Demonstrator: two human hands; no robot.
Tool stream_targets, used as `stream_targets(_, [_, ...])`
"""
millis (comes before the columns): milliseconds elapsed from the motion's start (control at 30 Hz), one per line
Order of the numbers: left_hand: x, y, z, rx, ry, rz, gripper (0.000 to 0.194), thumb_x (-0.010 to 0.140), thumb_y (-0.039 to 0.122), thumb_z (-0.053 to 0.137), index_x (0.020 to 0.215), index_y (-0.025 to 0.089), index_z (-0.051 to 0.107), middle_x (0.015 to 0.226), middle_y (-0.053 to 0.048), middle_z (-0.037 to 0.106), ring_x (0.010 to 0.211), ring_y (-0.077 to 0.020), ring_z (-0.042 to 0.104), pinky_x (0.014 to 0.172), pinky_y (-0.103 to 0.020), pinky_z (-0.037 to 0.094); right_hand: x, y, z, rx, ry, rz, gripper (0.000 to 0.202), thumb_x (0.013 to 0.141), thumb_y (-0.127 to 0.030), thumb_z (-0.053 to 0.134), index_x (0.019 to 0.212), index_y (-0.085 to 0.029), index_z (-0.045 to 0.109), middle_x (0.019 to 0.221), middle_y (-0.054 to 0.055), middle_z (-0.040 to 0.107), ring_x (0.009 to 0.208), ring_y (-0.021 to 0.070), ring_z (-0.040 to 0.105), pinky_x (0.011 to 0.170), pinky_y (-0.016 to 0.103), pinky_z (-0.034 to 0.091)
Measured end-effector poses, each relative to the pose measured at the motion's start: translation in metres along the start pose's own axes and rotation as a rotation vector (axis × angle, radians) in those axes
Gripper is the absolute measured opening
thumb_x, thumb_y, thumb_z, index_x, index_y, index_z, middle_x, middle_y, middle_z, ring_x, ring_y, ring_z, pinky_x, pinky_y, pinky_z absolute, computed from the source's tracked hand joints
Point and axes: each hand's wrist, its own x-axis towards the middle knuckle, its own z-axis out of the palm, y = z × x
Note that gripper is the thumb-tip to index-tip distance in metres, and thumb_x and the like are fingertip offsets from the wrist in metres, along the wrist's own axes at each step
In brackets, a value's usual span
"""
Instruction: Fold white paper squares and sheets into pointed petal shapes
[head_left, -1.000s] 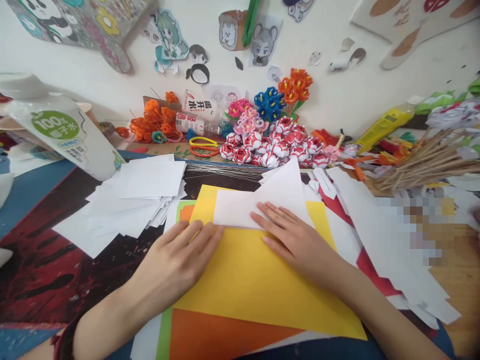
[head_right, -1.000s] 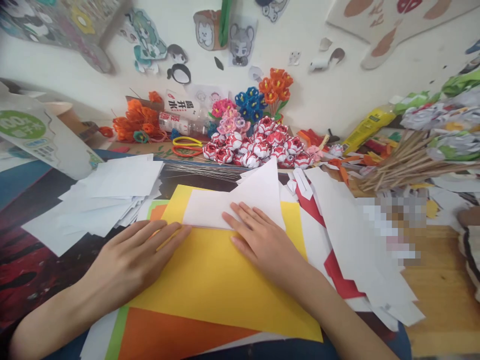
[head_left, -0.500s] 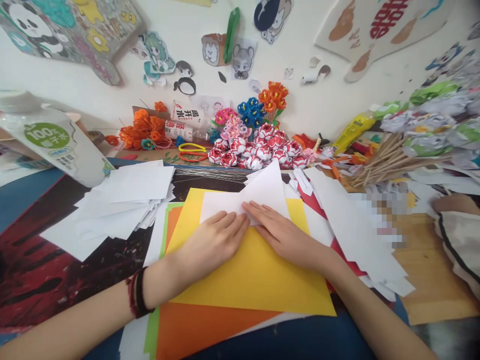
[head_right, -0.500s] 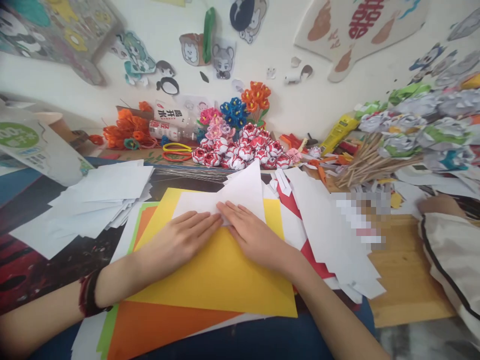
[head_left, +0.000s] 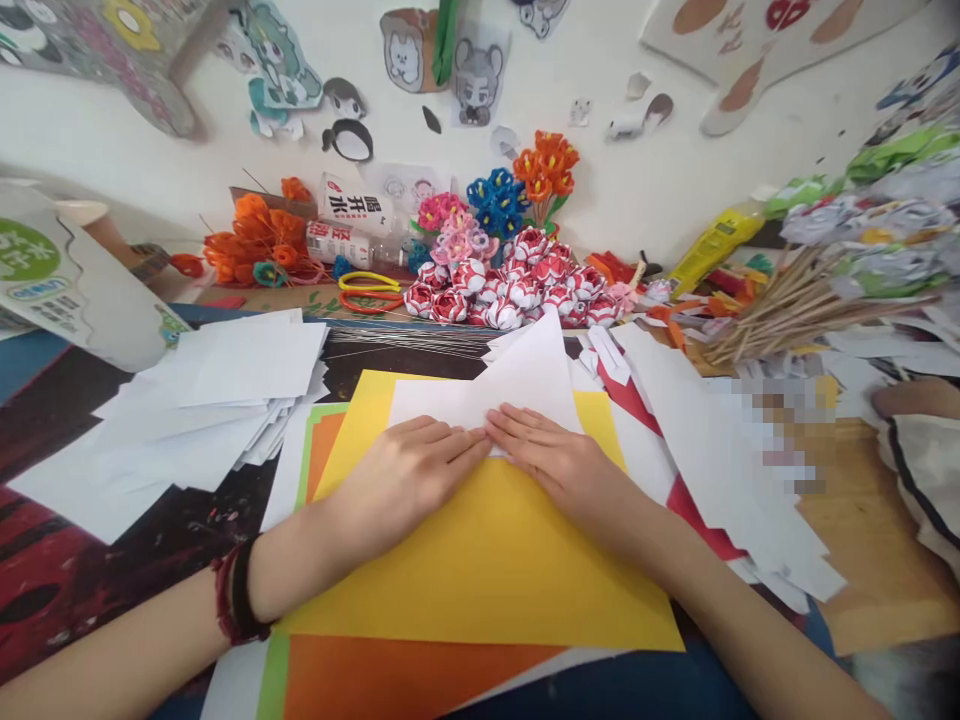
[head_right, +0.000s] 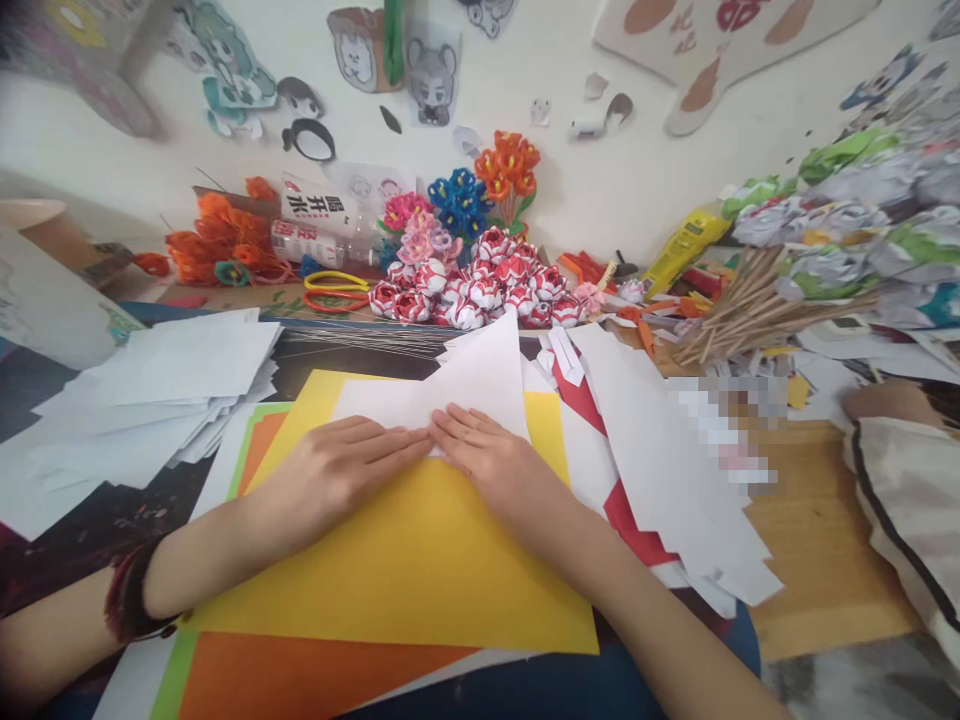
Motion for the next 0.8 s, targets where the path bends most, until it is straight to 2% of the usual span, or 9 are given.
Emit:
stream_targets(167, [0.002,-0.007,0.001,0.046,0.012,0.079,0.028,0.094,0.009,0.043,0.116,0.006,0.059,0.103,-0.011,0.070,0.081,-0.0212,0.064,0.070,-0.035,0.053,-0.002,0.001,0.003,-0.061,0.016,-0.026,0.042,0.098,-0.016,0.034,0.139,-0.011,0.046,0.145,0.008,0.041,0.138,0.0170,0.033,0.117,0.038,0.030])
stream_targets(300, [0.000,-0.012,0.001,0.024,0.031,0.118,0.031,0.095,0.009,0.041,0.122,0.006,0.056,0.112,-0.011,0.069,0.091,-0.0217,0.064,0.077,-0.037,0.053,-0.003,-0.001,0.000,-0.133,-0.032,-0.034,0.047,0.096,-0.009,0.031,0.142,-0.011,0.040,0.149,0.006,0.036,0.140,0.0160,0.028,0.118,0.038,0.028])
stream_targets(433, [-0.003,-0.013,0.001,0.030,0.027,0.139,0.034,0.097,0.011,0.037,0.126,0.005,0.052,0.117,-0.011,0.067,0.097,-0.0225,0.062,0.082,-0.038,0.052,-0.005,-0.005,-0.002,-0.174,-0.055,-0.030,0.047,0.097,-0.012,0.031,0.144,-0.011,0.036,0.150,0.007,0.032,0.141,0.0168,0.025,0.118,0.038,0.028])
stream_targets(633, [-0.004,-0.010,0.000,0.020,0.020,0.109,0.035,0.098,0.014,0.035,0.127,0.008,0.052,0.118,-0.010,0.066,0.103,-0.0231,0.059,0.087,-0.038,0.049,-0.006,-0.006,-0.001,-0.198,-0.050,-0.021,0.047,0.099,-0.016,0.031,0.146,-0.012,0.033,0.151,0.007,0.030,0.142,0.0174,0.023,0.117,0.039,0.030])
stream_targets(800, [-0.003,-0.011,0.001,-0.018,-0.047,0.056,0.036,0.098,0.017,0.035,0.130,0.012,0.051,0.121,-0.012,0.063,0.097,-0.0234,0.058,0.084,-0.039,0.047,-0.006,-0.006,-0.001,-0.217,-0.086,-0.025,0.048,0.099,-0.014,0.029,0.146,-0.009,0.031,0.152,0.009,0.028,0.142,0.0186,0.021,0.117,0.040,0.029])
